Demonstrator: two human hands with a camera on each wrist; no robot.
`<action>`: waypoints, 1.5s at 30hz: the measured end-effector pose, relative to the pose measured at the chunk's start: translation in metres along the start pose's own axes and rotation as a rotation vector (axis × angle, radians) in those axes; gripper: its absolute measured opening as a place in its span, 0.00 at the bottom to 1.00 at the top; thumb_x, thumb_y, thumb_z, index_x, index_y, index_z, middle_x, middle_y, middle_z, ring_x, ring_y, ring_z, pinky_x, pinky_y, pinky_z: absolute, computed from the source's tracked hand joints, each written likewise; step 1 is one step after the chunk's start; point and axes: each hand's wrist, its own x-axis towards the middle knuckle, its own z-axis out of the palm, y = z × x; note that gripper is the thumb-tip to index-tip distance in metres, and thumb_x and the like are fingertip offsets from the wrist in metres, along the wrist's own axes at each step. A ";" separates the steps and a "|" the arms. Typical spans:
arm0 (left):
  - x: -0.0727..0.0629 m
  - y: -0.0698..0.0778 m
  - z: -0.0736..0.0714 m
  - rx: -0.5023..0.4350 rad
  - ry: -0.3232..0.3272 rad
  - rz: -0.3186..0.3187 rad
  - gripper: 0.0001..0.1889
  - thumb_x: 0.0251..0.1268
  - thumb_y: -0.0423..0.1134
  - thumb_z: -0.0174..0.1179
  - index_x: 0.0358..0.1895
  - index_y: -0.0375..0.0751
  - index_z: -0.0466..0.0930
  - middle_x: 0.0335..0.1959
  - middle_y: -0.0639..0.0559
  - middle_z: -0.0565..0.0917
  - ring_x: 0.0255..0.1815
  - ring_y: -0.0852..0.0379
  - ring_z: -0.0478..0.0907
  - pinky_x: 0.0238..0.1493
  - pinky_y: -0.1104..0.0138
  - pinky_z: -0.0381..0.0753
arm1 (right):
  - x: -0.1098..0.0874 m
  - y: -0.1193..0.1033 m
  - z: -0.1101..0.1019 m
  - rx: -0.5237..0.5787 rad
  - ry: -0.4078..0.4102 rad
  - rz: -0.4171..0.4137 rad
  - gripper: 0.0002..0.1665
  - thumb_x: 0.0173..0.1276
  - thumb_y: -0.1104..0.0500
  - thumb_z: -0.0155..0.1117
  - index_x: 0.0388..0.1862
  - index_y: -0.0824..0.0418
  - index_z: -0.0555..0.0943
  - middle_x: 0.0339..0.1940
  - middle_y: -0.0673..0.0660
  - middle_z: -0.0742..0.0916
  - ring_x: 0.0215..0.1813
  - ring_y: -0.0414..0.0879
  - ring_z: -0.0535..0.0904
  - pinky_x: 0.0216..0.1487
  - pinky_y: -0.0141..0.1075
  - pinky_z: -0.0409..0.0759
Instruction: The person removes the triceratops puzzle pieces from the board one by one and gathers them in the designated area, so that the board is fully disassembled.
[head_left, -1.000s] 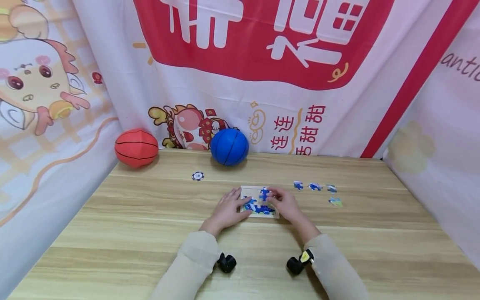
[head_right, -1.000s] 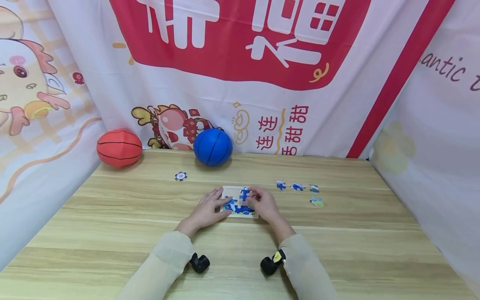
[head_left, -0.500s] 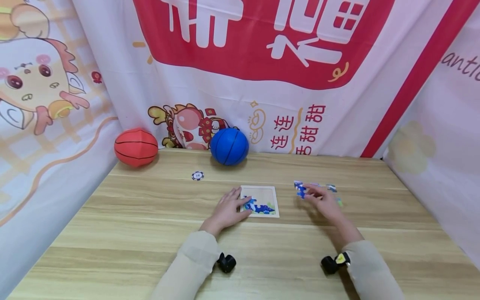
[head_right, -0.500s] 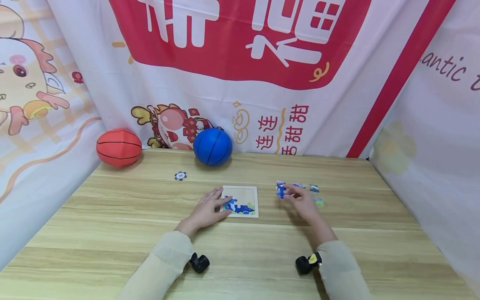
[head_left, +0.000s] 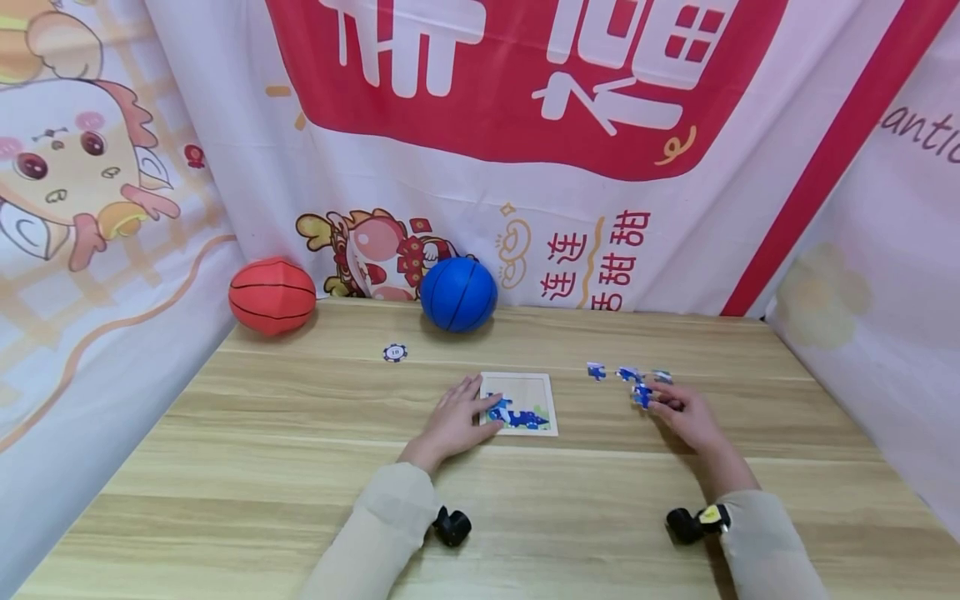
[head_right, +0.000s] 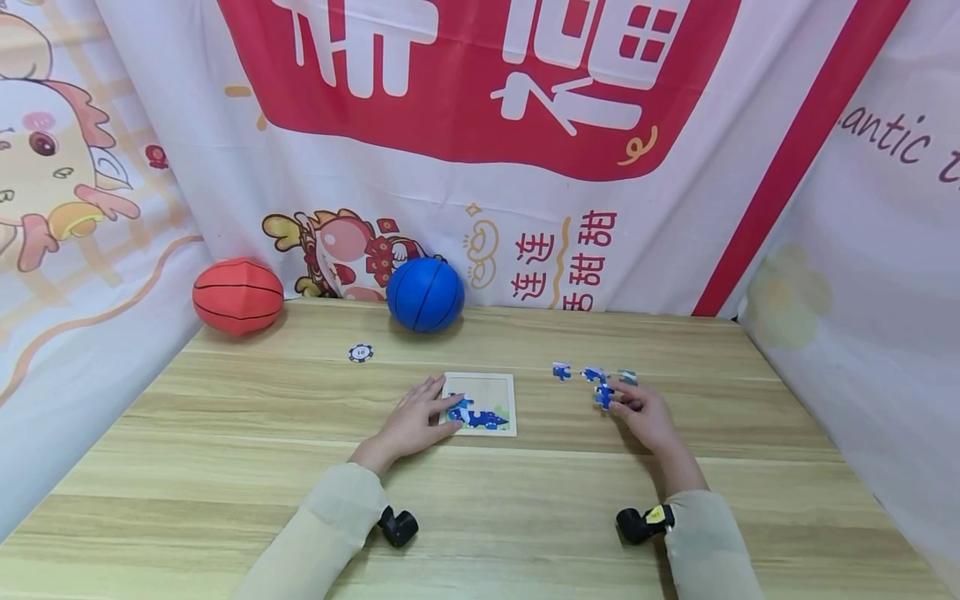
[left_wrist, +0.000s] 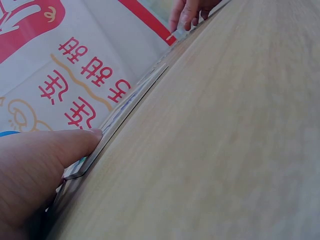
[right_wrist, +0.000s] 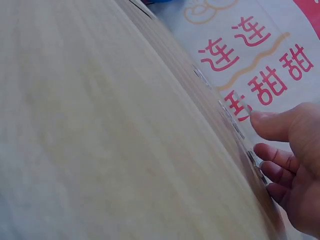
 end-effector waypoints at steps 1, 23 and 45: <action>0.000 0.000 0.000 0.000 0.002 0.003 0.26 0.58 0.56 0.49 0.59 0.51 0.65 0.65 0.41 0.49 0.65 0.45 0.41 0.61 0.55 0.41 | 0.000 0.001 0.001 -0.022 0.002 -0.015 0.17 0.54 0.69 0.60 0.44 0.74 0.75 0.28 0.62 0.79 0.28 0.44 0.71 0.27 0.32 0.71; -0.001 -0.001 0.000 0.003 -0.014 -0.019 0.27 0.57 0.57 0.48 0.60 0.53 0.64 0.66 0.43 0.48 0.66 0.47 0.40 0.61 0.56 0.40 | 0.005 0.002 0.008 -0.284 -0.045 0.091 0.19 0.55 0.61 0.60 0.47 0.63 0.77 0.39 0.69 0.77 0.41 0.59 0.69 0.40 0.50 0.65; -0.002 0.001 -0.001 -0.081 0.029 -0.025 0.27 0.57 0.54 0.50 0.61 0.52 0.63 0.66 0.41 0.49 0.65 0.47 0.41 0.61 0.55 0.42 | 0.022 -0.061 0.023 0.086 -0.070 0.104 0.21 0.60 0.62 0.57 0.53 0.67 0.72 0.39 0.66 0.78 0.40 0.54 0.72 0.39 0.41 0.71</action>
